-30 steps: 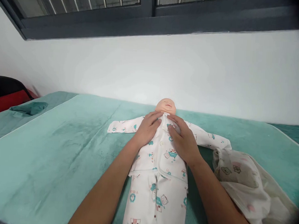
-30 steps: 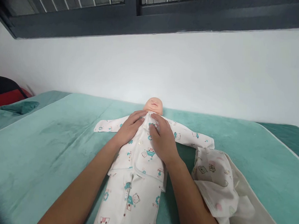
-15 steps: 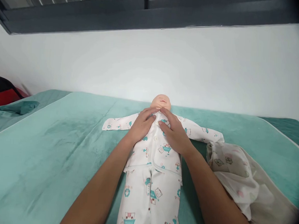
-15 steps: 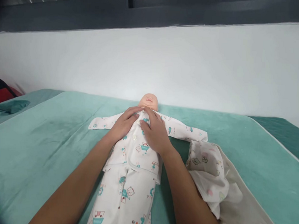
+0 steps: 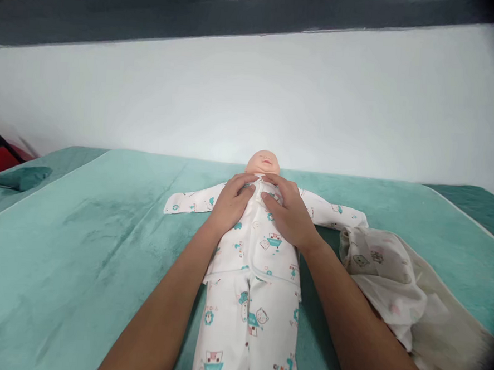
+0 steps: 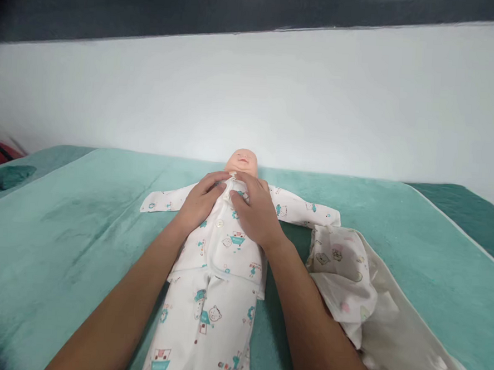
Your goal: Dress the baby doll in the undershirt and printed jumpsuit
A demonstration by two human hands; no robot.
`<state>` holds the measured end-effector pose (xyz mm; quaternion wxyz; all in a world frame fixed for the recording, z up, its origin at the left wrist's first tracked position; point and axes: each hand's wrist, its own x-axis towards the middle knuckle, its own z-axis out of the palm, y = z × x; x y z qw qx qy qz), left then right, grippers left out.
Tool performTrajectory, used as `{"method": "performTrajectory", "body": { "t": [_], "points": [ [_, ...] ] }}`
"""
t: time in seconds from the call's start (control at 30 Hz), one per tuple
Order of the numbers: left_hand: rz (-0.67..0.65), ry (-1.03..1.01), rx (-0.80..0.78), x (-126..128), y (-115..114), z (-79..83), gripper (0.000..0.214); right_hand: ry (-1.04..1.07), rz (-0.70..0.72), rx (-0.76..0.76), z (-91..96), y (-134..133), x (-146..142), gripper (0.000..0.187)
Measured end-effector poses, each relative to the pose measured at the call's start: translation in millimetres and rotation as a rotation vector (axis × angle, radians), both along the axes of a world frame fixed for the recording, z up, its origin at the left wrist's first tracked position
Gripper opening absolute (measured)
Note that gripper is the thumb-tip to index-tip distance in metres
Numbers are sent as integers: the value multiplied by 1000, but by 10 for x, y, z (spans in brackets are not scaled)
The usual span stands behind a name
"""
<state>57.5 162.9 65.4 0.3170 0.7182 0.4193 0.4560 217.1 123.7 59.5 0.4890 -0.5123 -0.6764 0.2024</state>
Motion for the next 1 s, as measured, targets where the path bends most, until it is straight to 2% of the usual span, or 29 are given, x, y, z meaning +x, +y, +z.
{"method": "performTrajectory", "body": {
  "t": [0.33,0.57,0.73,0.87,1.0],
  "points": [
    [-16,14,10,-3,7,-2,30,24,-29,61,-8,2,-11,31],
    [-24,36,18,-11,-2,0,33,2,-7,-40,-34,34,-4,51],
    [-46,44,26,-16,4,0,34,22,0,-60,-84,79,13,53],
    [-64,70,82,-14,-11,14,35,116,16,23,-91,45,9,48],
    [10,30,130,-41,-106,-8,24,148,27,189,-70,-14,-1,43]
  ]
}}
